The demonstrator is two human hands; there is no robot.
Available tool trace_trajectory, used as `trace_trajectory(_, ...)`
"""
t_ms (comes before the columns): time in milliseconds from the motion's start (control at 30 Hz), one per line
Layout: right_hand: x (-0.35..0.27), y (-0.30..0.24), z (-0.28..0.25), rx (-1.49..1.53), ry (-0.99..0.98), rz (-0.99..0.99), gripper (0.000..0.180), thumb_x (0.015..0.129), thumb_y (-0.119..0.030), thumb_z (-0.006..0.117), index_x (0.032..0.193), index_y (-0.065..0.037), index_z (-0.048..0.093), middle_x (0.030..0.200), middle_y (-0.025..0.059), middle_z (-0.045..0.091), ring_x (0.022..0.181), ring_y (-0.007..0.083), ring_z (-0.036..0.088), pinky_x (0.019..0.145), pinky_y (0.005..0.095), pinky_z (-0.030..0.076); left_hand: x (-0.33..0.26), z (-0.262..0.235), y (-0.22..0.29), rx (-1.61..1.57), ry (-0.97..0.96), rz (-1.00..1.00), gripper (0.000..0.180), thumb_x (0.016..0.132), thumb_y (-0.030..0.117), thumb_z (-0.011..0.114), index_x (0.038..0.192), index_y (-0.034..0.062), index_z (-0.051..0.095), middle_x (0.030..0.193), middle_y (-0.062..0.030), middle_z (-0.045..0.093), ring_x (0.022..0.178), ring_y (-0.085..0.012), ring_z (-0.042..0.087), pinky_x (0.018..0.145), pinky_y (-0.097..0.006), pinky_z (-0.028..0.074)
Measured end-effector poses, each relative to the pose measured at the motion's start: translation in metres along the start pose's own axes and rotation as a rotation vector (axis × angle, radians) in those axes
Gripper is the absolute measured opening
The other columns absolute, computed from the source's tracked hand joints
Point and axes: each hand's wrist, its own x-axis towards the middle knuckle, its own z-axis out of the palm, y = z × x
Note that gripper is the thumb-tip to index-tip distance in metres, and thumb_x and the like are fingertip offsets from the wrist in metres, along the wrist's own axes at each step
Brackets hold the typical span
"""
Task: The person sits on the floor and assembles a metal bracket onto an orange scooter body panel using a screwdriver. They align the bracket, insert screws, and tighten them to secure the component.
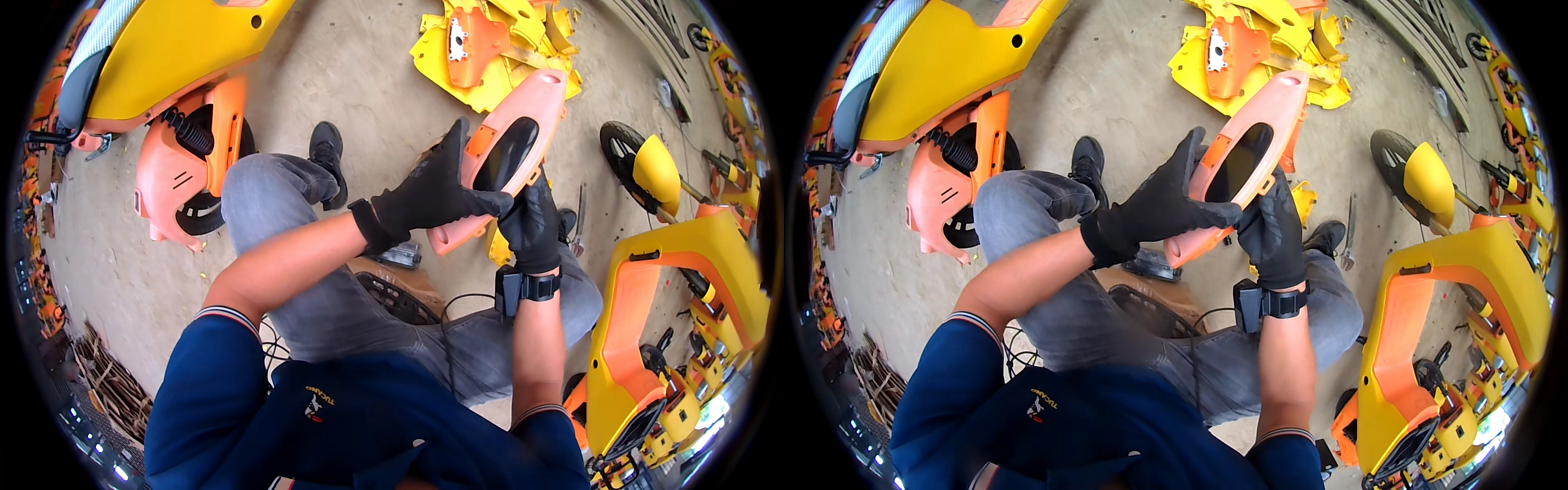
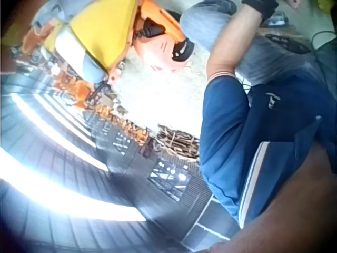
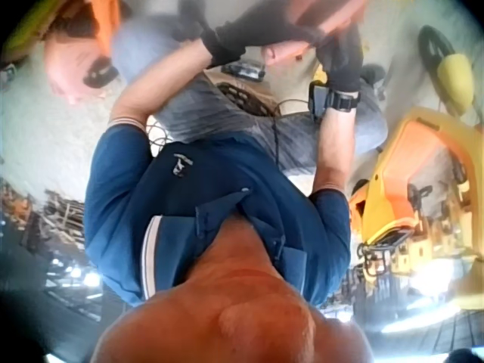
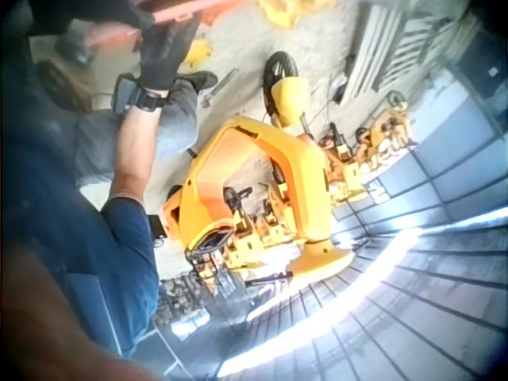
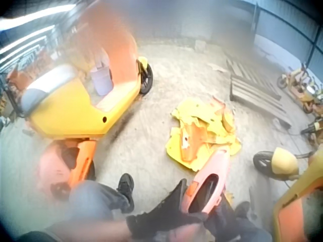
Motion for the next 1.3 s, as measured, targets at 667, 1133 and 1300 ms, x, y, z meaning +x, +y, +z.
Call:
trace_trajectory(667, -0.006, -0.008, 0.021, -1.191, 0.043, -0.2, 0.043, 0.105, -0.011, 0.049, 0.146, 0.0, 0.038, 0.136, 0.0078, 0.053, 0.117, 0.014, 0.056, 0.096, 0.0264, 0.049, 0.001, 0.002, 0.009, -0.232, -0.07, 0.217, 0.109, 0.071, 0.041, 0.091, 0.144, -0.0098, 0.027, 0.133, -0.0215, 0.049, 0.124, -0.0245, 0.046, 0.105, -0.038, 0.04)
trace_trajectory(1133, -0.003, -0.017, 0.029, -0.524, 0.168, 0.124, 0.051, 0.093, -0.004, 0.06, 0.142, 0.003, 0.046, 0.131, 0.014, 0.06, 0.109, 0.0201, 0.065, 0.087, 0.0288, 0.054, 0.004, 0.003, 0.002, -0.36, -0.121, 0.144, 0.112, 0.074, 0.037, 0.088, 0.148, -0.011, 0.019, 0.143, -0.0234, 0.041, 0.134, -0.0242, 0.04, 0.112, -0.037, 0.035)
trace_trajectory(1300, -0.004, -0.009, 0.024, -0.321, 0.168, 0.115, 0.062, 0.091, -0.001, 0.061, 0.148, 0.003, 0.038, 0.135, 0.0115, 0.056, 0.108, 0.0175, 0.063, 0.087, 0.0282, 0.055, 0.0, -0.004, 0.011, -0.331, -0.206, 0.069, 0.121, 0.078, 0.035, 0.085, 0.156, -0.009, 0.004, 0.157, -0.0242, 0.026, 0.146, -0.0268, 0.026, 0.119, -0.038, 0.026)
